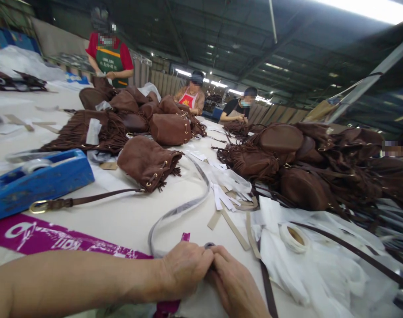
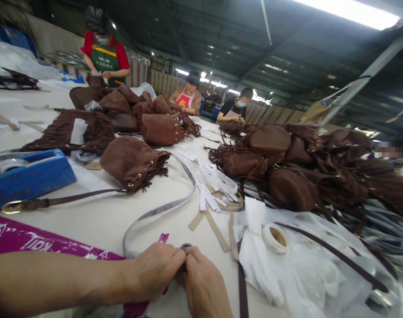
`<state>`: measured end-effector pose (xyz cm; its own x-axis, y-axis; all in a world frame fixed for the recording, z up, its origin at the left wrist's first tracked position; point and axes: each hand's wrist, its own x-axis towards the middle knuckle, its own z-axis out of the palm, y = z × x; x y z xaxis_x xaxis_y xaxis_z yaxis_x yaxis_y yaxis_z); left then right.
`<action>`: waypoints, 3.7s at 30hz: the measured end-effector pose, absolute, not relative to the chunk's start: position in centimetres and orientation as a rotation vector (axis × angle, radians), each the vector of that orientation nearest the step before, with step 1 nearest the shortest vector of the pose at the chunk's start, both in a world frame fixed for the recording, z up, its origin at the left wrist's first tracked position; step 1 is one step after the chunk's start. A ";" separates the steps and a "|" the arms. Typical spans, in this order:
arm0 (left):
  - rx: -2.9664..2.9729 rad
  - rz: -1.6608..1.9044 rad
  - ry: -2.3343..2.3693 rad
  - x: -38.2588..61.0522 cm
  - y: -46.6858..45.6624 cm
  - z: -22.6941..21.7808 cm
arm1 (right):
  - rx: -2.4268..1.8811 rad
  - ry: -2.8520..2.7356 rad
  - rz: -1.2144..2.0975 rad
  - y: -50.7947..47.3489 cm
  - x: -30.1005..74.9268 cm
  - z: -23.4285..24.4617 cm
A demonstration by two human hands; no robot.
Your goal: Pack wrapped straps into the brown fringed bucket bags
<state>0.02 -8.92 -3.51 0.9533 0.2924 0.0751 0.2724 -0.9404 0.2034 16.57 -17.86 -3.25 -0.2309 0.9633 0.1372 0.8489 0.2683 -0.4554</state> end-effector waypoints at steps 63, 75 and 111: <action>3.007 0.218 0.373 0.9 -9.6 -3.6 | -1.730 -2.184 0.251 -19.0 17.3 -4.6; 2.988 0.186 0.399 1.0 -9.7 -3.2 | -1.684 -2.222 0.361 -18.8 18.3 -4.3; 3.052 0.173 0.179 -0.4 -6.0 -1.1 | -1.434 -2.307 0.307 -17.9 18.5 -4.9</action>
